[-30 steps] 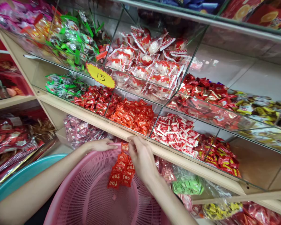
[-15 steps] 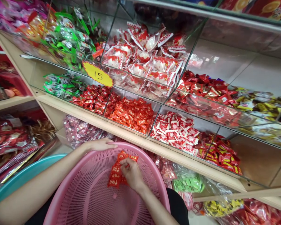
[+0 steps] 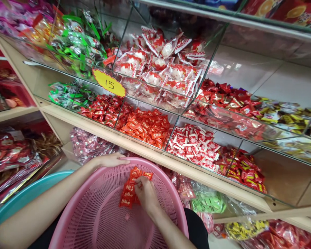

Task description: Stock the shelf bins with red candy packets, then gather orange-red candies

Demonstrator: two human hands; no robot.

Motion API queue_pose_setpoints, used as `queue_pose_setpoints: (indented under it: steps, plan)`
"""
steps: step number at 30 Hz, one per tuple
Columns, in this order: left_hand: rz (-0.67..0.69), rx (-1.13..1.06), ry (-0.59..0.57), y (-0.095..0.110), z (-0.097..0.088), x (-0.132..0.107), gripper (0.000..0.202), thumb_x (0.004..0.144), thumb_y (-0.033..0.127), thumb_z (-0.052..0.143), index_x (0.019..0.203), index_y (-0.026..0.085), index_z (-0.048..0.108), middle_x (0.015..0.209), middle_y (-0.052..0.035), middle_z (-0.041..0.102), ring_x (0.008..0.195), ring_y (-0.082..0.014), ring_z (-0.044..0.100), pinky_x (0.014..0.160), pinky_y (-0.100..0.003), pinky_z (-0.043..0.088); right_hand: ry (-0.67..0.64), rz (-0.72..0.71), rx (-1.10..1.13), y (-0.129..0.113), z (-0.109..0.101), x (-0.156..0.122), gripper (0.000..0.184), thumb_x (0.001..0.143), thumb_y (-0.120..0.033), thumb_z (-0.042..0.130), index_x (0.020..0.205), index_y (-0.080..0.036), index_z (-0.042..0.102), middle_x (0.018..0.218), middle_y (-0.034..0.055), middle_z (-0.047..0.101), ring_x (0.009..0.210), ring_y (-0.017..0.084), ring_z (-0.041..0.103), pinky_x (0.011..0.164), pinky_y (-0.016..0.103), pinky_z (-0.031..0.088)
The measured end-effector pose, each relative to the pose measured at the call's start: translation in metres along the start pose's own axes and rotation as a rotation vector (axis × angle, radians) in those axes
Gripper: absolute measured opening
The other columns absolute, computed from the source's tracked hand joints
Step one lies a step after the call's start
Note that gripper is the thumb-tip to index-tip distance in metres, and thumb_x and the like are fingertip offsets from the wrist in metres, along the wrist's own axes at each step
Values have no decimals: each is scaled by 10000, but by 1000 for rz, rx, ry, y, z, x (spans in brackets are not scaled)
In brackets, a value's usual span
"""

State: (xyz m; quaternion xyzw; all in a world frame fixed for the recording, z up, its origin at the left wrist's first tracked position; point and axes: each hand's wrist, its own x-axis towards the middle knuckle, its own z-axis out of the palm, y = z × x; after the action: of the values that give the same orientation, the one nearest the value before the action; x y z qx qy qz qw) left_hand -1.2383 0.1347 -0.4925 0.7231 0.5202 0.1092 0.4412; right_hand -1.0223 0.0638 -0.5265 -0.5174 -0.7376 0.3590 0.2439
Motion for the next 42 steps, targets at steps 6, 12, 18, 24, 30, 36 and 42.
queue_pose_setpoints:
  steps: [6, 12, 18, 24, 30, 36, 42]
  plan:
    - [5, -28, -21, -3, 1, 1, 488, 685, 649, 424, 570, 175, 429, 519, 37, 332, 484, -85, 275, 464, -222, 224, 27, -26, -183, -12, -12, -5, 118, 769, -180, 429, 704, -205, 524, 609, -13, 566, 547, 128, 503, 499, 217, 340]
    - [-14, -33, -21, -3, 2, 2, 500, 683, 653, 433, 629, 163, 518, 558, 22, 433, 507, -97, 349, 473, -214, 262, 90, -251, -295, -67, -54, 6, 169, 827, -181, 382, 801, -198, 548, 748, 19, 595, 639, 135, 533, 599, 226, 376]
    - [2, -23, -21, -7, 1, 3, 533, 692, 651, 423, 721, 151, 603, 593, 12, 497, 518, -102, 374, 487, -214, 271, 250, -396, -688, -115, -104, 52, 208, 877, -234, 341, 954, -187, 529, 883, 47, 571, 734, 139, 552, 661, 235, 392]
    - [-2, -78, -22, -6, 0, 1, 537, 667, 657, 452, 746, 157, 631, 605, 10, 547, 535, -110, 406, 507, -215, 282, 162, -183, -1214, -113, -115, 102, 220, 834, -111, 362, 974, -140, 530, 972, 131, 567, 929, 229, 536, 679, 290, 429]
    - [-21, -78, -23, -5, 1, 1, 528, 664, 661, 452, 705, 157, 606, 589, 11, 528, 530, -110, 405, 503, -214, 288, 137, -118, -1227, -107, -114, 117, 251, 808, -87, 389, 1027, -124, 506, 960, 132, 602, 944, 227, 554, 674, 274, 445]
    - [-8, -27, -23, -10, 1, 5, 511, 676, 660, 436, 613, 161, 530, 530, 26, 414, 485, -92, 318, 466, -218, 254, 133, -97, -1228, -106, -115, 115, 271, 795, -109, 435, 1063, -106, 469, 910, 134, 617, 936, 233, 560, 638, 264, 445]
    - [5, -38, -22, -12, 1, 6, 506, 681, 659, 434, 612, 165, 516, 528, 30, 385, 483, -91, 304, 460, -220, 244, 205, -178, -1201, -104, -116, 111, 214, 794, -170, 474, 1004, -129, 477, 941, 111, 597, 906, 226, 549, 623, 260, 426]
